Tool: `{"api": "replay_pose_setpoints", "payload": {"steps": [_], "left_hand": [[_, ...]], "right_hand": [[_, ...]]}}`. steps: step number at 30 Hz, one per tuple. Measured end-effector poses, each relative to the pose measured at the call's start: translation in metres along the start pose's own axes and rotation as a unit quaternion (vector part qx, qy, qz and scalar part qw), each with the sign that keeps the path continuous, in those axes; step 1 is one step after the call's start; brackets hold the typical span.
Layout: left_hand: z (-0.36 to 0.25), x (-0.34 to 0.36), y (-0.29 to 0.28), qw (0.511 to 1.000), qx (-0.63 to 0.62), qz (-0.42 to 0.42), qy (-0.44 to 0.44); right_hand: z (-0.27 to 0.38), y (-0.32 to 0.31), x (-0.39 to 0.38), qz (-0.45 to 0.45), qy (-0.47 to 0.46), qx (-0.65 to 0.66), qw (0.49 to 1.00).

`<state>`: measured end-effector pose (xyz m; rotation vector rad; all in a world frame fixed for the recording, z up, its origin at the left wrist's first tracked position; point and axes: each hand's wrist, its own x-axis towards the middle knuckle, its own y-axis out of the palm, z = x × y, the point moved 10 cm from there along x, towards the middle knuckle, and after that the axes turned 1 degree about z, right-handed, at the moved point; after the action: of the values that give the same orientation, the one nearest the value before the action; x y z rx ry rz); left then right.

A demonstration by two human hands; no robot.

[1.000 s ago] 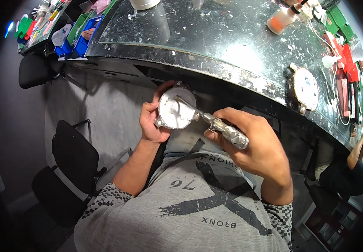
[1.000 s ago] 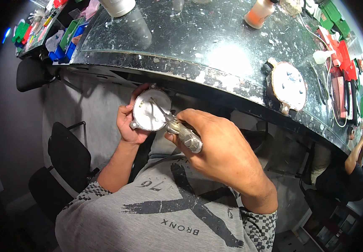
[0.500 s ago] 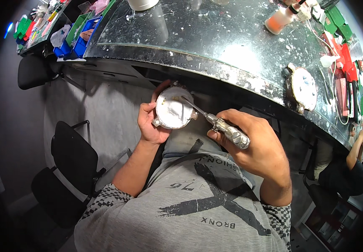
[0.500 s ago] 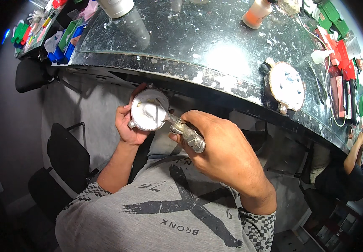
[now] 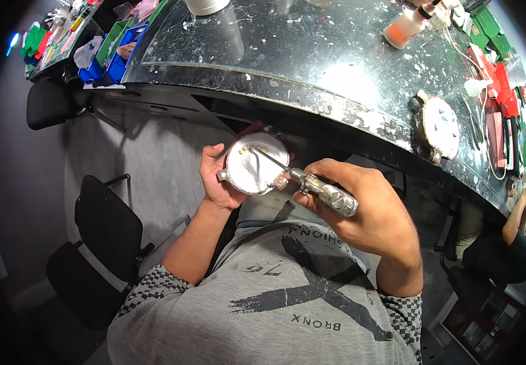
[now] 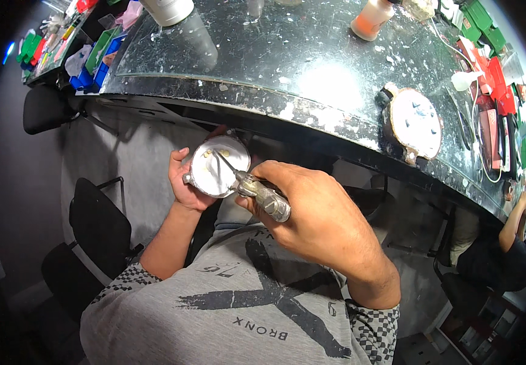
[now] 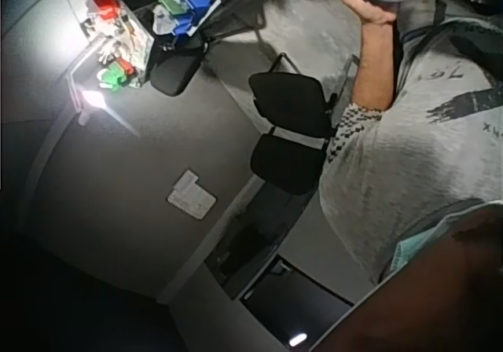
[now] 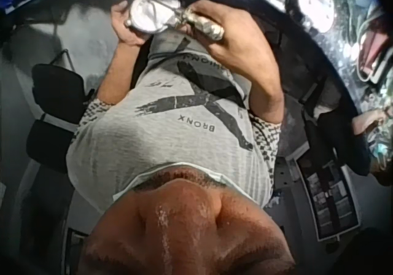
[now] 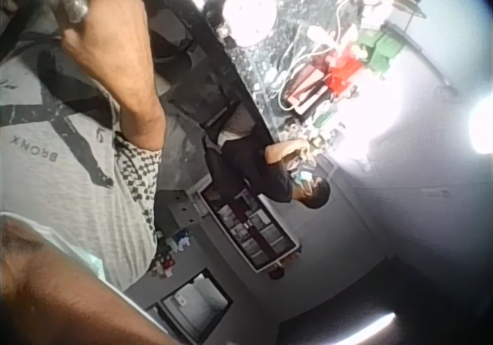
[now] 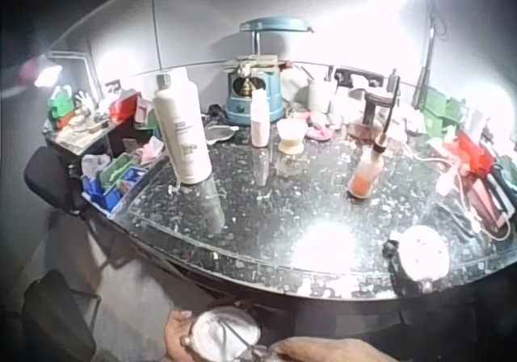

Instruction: The person applies a liquid from bottles onto dental models inside articulators using a brush and then dries the surfaces using a compressed air tool.

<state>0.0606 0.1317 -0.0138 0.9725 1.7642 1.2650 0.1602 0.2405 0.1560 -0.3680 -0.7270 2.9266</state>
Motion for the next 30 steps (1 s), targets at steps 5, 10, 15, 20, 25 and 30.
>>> {"api": "replay_pose_setpoints", "payload": {"steps": [5, 10, 15, 20, 25, 30], "left_hand": [[0.011, -0.001, 0.002, 0.998, -0.007, 0.018, -0.053], [0.011, 0.0, 0.003, 0.998, -0.015, 0.023, -0.055], [0.006, 0.0, 0.003, 0.998, -0.029, 0.026, -0.042], [-0.002, 0.001, -0.007, 0.998, 0.06, -0.024, -0.008], [-0.003, 0.002, 0.009, 0.998, 0.045, 0.053, 0.001], [-0.006, 0.003, -0.005, 0.998, 0.062, 0.008, 0.014]], "right_hand": [[0.002, 0.001, -0.001, 0.006, -0.005, 0.004, 1.0], [0.002, 0.001, -0.002, -0.013, -0.013, -0.001, 1.0], [0.004, 0.002, -0.002, 0.002, -0.008, 0.009, 1.0], [0.007, 0.003, -0.002, 0.026, -0.007, 0.005, 1.0], [0.008, 0.006, -0.005, 0.024, -0.024, 0.009, 0.999], [0.01, 0.009, -0.007, 0.04, -0.049, 0.004, 0.998]]}}
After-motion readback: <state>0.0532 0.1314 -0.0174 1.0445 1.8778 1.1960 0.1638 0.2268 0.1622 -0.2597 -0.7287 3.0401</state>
